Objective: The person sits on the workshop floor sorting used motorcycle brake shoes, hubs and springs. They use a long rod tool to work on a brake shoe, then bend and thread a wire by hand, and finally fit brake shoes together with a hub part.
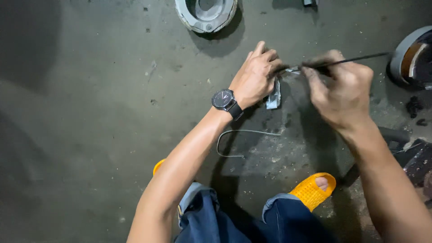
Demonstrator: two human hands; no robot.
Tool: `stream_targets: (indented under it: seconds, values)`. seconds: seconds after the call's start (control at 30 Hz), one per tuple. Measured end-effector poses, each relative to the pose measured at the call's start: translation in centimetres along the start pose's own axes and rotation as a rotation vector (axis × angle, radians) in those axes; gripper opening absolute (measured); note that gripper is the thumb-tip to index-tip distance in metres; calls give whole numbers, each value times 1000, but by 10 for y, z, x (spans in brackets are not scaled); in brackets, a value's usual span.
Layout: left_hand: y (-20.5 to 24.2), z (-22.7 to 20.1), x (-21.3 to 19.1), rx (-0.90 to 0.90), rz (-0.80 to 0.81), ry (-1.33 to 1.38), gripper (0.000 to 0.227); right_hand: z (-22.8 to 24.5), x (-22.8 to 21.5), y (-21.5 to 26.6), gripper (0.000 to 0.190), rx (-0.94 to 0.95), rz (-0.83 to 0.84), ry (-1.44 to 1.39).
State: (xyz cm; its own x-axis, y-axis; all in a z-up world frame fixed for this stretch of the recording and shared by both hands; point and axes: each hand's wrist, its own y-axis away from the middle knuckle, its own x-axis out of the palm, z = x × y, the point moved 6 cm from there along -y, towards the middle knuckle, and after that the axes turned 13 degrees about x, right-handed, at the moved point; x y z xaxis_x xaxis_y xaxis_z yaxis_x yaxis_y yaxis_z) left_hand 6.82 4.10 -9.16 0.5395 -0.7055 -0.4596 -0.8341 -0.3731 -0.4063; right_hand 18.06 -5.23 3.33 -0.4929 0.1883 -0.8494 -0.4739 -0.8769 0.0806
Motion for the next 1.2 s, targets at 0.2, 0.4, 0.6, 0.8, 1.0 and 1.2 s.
stream_targets:
  seconds: [0.2,0.4,0.6,0.8,1.0,1.2]
  values:
    - [-5,-5,-3,6,24,1,34,2,8,-6,7,-43,28,-22]
    - [-4,-2,1,-40,89,-4,32,4,13,-11,8,-96,50,32]
    - [-1,1,5,-8,45,-39,37,39,19,-15,13,-93,37,205]
    - [-4,0,3,-16,74,-4,30,22,26,-17,10,-70,74,209]
    - [-7,-2,1,-1,51,-24,30,13,20,-3,5,-90,2,74]
    - [-5,-1,1,-10,38,-2,20,-12,21,20,6,36,-145,-111]
